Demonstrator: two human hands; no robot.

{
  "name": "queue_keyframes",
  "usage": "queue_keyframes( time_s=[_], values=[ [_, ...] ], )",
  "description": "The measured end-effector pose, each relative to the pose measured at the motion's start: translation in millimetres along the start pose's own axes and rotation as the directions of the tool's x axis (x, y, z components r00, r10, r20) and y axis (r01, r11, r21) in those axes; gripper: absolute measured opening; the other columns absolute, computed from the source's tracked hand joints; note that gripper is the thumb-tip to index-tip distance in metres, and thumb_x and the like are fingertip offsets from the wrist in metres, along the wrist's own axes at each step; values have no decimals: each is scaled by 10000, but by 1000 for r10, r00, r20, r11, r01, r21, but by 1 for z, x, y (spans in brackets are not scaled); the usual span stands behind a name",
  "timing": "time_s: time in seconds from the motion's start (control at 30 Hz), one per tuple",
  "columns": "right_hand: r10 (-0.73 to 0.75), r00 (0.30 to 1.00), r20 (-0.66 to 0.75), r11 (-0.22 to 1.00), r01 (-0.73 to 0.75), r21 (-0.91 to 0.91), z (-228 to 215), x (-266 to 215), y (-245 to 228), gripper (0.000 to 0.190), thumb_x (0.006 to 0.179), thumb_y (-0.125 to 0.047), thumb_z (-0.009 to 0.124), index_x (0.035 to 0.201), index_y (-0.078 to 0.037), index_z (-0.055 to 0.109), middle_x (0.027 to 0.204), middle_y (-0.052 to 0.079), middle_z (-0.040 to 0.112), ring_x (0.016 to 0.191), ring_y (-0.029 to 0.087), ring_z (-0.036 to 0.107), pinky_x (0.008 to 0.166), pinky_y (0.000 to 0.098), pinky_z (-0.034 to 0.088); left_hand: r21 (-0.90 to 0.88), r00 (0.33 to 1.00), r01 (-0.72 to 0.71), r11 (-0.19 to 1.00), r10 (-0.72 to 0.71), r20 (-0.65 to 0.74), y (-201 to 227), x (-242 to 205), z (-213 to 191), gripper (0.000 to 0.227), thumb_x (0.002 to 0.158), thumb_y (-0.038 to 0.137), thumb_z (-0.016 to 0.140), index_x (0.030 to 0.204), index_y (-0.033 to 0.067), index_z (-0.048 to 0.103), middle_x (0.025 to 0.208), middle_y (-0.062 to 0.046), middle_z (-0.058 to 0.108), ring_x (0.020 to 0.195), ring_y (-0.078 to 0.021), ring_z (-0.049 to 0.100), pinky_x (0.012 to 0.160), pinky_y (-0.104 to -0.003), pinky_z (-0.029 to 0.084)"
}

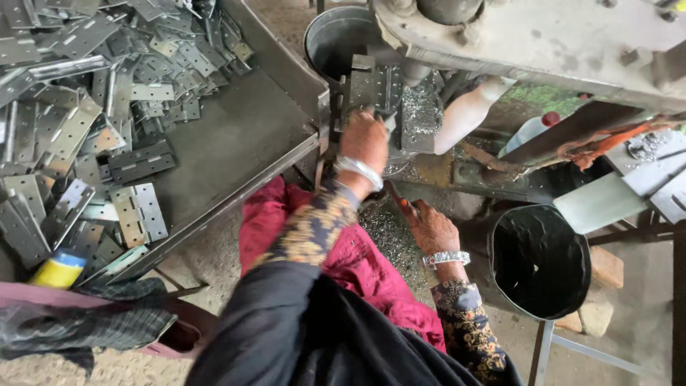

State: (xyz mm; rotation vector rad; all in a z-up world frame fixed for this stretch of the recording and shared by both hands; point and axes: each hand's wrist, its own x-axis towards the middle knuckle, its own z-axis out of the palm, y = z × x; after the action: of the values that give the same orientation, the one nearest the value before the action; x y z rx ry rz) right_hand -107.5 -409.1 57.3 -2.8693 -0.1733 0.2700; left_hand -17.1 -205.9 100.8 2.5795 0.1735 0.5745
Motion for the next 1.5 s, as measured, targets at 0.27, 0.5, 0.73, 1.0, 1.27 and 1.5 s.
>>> queue_keyframes(
  time_s=[0.27, 0.5, 0.73, 1.0, 1.27, 1.5],
  values=[
    [32, 996, 83, 988, -19, -150, -22, 18, -11, 647, 1068, -645, 283, 1162, -128, 660, 946, 230, 746, 919, 441, 720, 790, 543, 572, 462, 965, -186, 867, 74, 251, 3, -27, 54, 428, 954, 246, 494, 1275, 45, 693, 1615, -175, 366, 1506, -310, 305, 1009, -410, 379],
    [89, 986, 143, 996, -88, -15, 37, 0, 12, 555, 1019, -548, 254, 1294, -248, 631, 956, 230, 722, 890, 443, 714, 769, 563, 560, 544, 957, -160, 824, -5, 291, 6, 18, 73, 351, 1003, 194, 490, 1240, 102, 733, 1617, -130, 441, 1517, -282, 331, 1114, -424, 322],
    [-44, 999, -29, 979, 37, -201, 58, 41, 48, 596, 1091, -553, 318, 1157, -90, 687, 906, 240, 724, 815, 443, 704, 687, 542, 562, 442, 981, -160, 883, 94, 169, -6, 27, 57, 396, 1022, 204, 459, 1337, 86, 669, 1668, -119, 334, 1535, -310, 271, 1151, -458, 300],
    [192, 979, 65, 981, -191, -24, 58, 14, 31, 708, 1000, -649, 364, 952, -54, 744, 943, 275, 719, 952, 471, 693, 840, 569, 549, 359, 935, -125, 925, -11, 353, -7, 16, 68, 478, 1024, 216, 426, 1472, 94, 537, 1707, -64, 193, 1561, -286, 176, 1158, -470, 282],
    [197, 971, 133, 973, -211, 99, 50, 28, 35, 701, 1071, -578, 331, 925, -26, 738, 877, 252, 751, 828, 408, 784, 754, 502, 622, 371, 940, -149, 917, 16, 340, -14, 21, 69, 500, 1048, 213, 371, 1516, 80, 485, 1711, -60, 153, 1564, -314, 147, 1198, -491, 214],
    [120, 991, 61, 991, -116, -61, 33, 33, 27, 603, 1008, -614, 320, 1145, -153, 683, 816, 251, 734, 737, 412, 748, 657, 511, 605, 461, 901, -225, 858, 3, 435, -22, 32, 76, 504, 1089, 220, 315, 1556, 74, 432, 1727, -69, 224, 1609, -328, 111, 1244, -465, 196]
  ],
)
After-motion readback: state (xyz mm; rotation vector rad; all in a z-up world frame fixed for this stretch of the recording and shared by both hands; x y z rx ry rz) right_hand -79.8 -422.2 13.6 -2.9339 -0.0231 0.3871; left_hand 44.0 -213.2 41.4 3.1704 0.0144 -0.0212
